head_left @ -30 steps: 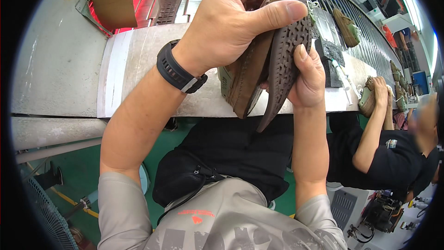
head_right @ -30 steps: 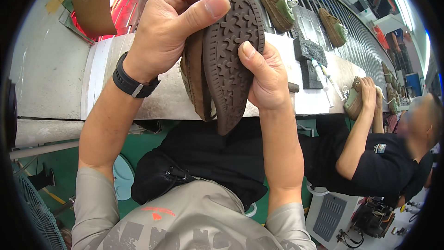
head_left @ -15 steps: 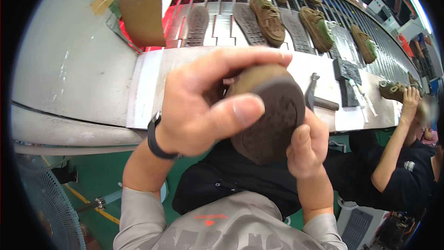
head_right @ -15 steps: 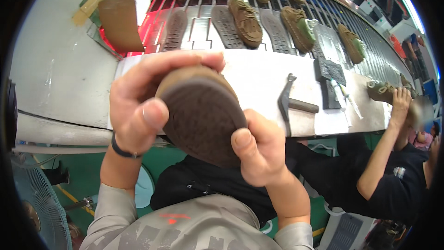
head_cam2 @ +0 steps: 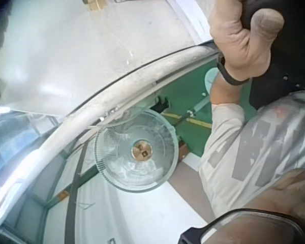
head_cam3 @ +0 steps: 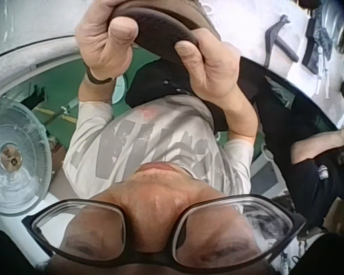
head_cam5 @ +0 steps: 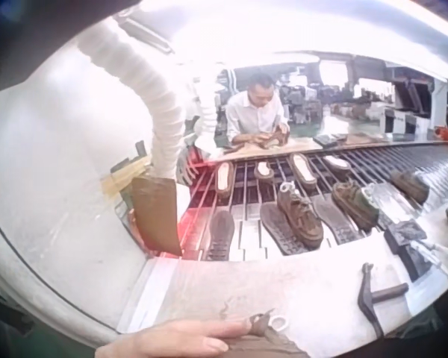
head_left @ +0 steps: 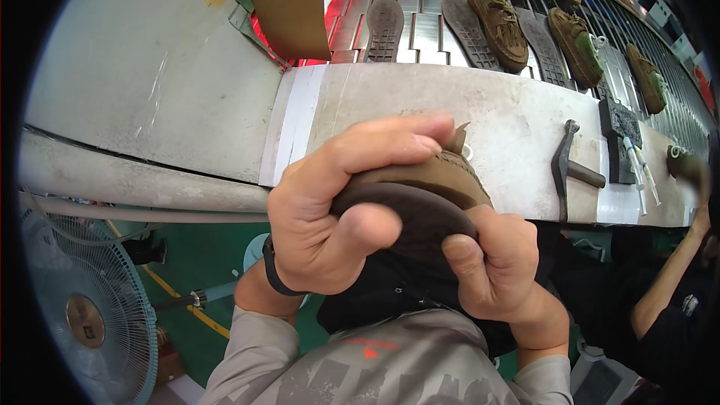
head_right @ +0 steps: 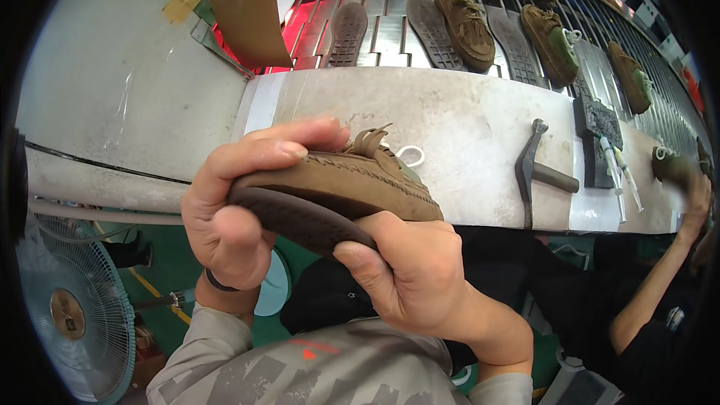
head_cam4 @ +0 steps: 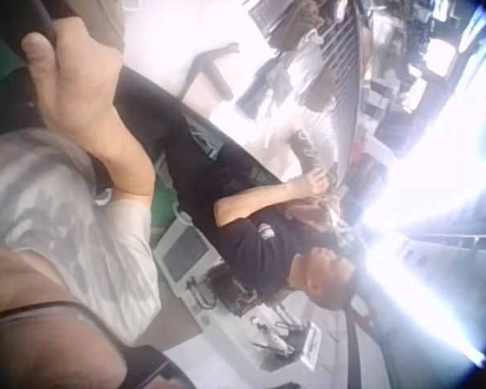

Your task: The person applies adhesive into a shoe using a syringe, retrieves shoe components from a conveyor belt, presses soles onto shoes by hand, and hammers the edges with a hammer.

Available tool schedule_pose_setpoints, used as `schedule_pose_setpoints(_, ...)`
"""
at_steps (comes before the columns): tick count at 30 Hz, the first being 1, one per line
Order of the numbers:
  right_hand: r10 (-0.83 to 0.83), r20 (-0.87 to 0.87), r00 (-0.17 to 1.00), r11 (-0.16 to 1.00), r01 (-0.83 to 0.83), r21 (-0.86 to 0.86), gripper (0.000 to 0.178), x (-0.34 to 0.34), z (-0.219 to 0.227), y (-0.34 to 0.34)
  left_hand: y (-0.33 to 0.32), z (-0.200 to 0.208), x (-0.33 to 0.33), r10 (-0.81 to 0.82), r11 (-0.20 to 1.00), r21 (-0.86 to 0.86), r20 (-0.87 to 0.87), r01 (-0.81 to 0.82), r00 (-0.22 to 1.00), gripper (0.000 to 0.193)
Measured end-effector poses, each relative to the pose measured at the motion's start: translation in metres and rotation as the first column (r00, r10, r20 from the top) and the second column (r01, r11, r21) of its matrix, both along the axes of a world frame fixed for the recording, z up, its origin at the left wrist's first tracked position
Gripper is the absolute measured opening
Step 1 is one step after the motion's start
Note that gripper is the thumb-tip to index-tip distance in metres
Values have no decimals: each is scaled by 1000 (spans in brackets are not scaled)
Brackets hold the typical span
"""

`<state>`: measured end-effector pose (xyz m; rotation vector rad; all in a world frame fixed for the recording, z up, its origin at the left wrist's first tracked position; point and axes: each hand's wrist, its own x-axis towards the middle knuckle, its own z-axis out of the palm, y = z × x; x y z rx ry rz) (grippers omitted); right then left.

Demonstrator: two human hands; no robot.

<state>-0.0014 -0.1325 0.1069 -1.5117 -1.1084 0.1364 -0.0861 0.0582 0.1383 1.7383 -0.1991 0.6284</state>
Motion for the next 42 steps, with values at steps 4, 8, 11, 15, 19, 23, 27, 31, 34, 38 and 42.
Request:
schedule_pose_setpoints(4, 9, 6, 1000, 999, -9, -45, 17, -1, -3, 4, -8, 5, -1, 182, 980, 89, -28, -179, 983, 36)
schedule_pose_setpoints(8, -36, 36, 999, 998, 38, -41, 20, -3, 1, 14, 1, -1, -2, 249, 968, 24, -2, -249, 969, 37)
schedule_pose_setpoints(11, -67, 126, 990, 995, 75, -64, 23, 7, -2, 11, 8, -8, -5, 261, 965, -4, -15, -261, 965, 41)
schedule_pose_setpoints(15, -65, 157, 985, 997, 69, -25, 21, 12, -5, 16, 13, -12, -6, 246, 966, 71, 33, -247, 969, 34)
schedule_pose_setpoints(19, -52, 101, 994, 999, 51, 6, 20, 9, -9, 23, 18, -15, -9, 281, 942, 173, 58, -287, 958, 29)
schedule_pose_setpoints(23, -73, 98, 992, 997, 74, -3, 20, 6, -8, 26, 15, -15, -11, 357, 919, 157, 59, -362, 932, 27)
schedule_pose_setpoints(27, -102, 222, 970, 995, 101, 16, 21, 5, -7, 28, 21, -21, -14, 298, 939, 138, 132, -316, 945, 17)
schedule_pose_setpoints(31, -107, 282, 953, 994, 102, 31, 22, 4, -8, 29, 20, -26, -19, 307, 929, 172, 141, -329, 941, 20)
schedule_pose_setpoints(34, -108, 267, 958, 994, 107, 18, 23, 2, -7, 27, 15, -25, -20, 372, 895, 207, 144, -395, 917, 20)
schedule_pose_setpoints(38, -70, 176, 982, 994, 83, -68, 20, 3, -5, 23, 13, -26, -24, 371, 872, 285, 147, -399, 917, 21)
schedule_pose_setpoints(42, -56, 291, 955, 983, 104, -154, 24, 9, -8, 22, 9, -66, -21, 360, 880, 189, 334, -436, 871, 29)
